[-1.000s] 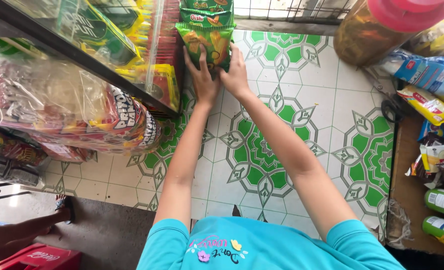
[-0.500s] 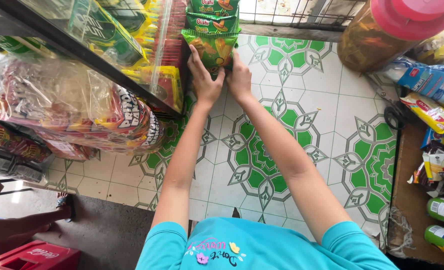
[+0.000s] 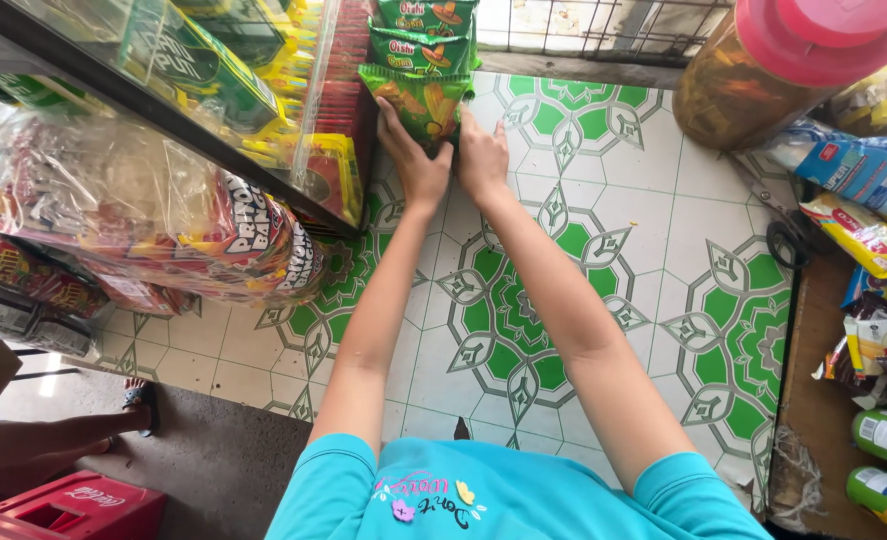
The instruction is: Stocking store shelves with snack items from cardboard boxes.
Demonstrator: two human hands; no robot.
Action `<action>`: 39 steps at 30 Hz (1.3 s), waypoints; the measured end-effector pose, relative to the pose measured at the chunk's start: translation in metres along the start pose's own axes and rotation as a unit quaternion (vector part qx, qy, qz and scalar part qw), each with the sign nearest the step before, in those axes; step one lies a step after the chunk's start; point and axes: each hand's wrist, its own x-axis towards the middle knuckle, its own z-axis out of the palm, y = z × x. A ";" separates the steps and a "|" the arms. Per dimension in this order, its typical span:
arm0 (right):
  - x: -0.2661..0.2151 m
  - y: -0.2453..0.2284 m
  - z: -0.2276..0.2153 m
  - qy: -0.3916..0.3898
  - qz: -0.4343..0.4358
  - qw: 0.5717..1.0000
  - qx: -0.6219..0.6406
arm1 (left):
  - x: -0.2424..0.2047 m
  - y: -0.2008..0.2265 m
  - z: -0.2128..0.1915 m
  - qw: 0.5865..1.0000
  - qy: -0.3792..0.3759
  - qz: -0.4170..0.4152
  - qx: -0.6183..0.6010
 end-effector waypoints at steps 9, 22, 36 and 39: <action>0.003 0.012 -0.001 0.034 -0.068 0.992 -0.105 | -0.006 0.010 0.003 0.999 0.001 0.022 0.047; -0.023 0.008 0.002 0.001 -0.126 0.988 -0.094 | 0.005 0.009 0.000 0.979 -0.015 0.113 0.168; -0.013 0.000 -0.047 0.022 -0.036 0.998 0.043 | 0.015 0.041 -0.025 0.990 0.035 0.124 0.051; -0.008 0.013 -0.051 0.057 -0.031 0.983 0.170 | 0.020 0.053 -0.041 0.967 0.019 0.192 0.165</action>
